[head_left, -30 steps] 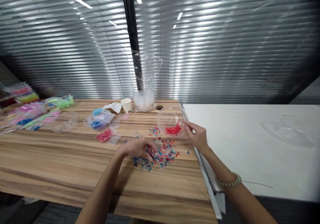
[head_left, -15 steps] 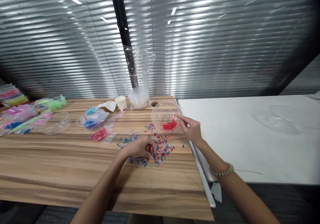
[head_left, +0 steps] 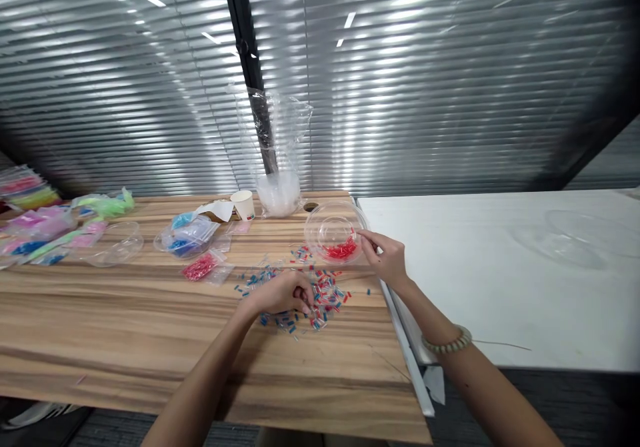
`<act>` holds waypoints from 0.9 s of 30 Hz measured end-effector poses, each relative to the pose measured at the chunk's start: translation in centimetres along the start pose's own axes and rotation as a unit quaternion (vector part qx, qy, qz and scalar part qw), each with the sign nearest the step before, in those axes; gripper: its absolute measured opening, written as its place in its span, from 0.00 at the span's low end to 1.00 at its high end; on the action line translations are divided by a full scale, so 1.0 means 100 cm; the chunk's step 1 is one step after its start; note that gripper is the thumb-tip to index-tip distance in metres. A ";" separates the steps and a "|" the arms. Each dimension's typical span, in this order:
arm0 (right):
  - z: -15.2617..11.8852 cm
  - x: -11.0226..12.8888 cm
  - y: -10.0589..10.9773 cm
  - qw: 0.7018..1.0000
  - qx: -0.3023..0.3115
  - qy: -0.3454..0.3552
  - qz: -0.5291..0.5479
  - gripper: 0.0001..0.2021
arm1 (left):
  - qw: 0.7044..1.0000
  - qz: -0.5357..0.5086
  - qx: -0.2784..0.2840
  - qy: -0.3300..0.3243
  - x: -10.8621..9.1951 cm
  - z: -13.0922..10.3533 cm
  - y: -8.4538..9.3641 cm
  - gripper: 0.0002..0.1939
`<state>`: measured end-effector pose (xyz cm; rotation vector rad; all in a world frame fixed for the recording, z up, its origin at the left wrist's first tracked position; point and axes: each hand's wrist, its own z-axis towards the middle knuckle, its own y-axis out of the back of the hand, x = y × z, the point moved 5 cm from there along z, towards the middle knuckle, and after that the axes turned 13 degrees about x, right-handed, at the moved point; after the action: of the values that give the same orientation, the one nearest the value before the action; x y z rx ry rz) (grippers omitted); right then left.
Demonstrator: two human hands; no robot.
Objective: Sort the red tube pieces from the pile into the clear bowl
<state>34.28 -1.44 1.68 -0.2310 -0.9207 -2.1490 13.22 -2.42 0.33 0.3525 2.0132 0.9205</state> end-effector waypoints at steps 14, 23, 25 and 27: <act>0.000 0.004 0.002 0.999 -0.010 0.035 -0.002 0.10 | 1.000 0.011 0.011 -0.002 0.006 -0.001 0.000 0.09; -0.002 0.002 -0.002 1.000 -0.004 0.030 -0.003 0.11 | 1.000 0.001 -0.021 -0.018 -0.001 0.001 0.002 0.02; -0.002 0.004 -0.002 1.000 0.000 0.030 -0.001 0.11 | 0.998 -0.017 -0.043 -0.032 -0.003 0.000 0.005 0.02; -0.002 0.006 -0.002 1.000 0.005 0.022 0.004 0.11 | 0.996 -0.069 -0.044 -0.033 0.000 -0.001 0.007 0.03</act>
<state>33.74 -1.81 1.70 -0.1824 -0.9044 -2.1331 13.13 -2.01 0.85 0.1902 1.9050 0.8967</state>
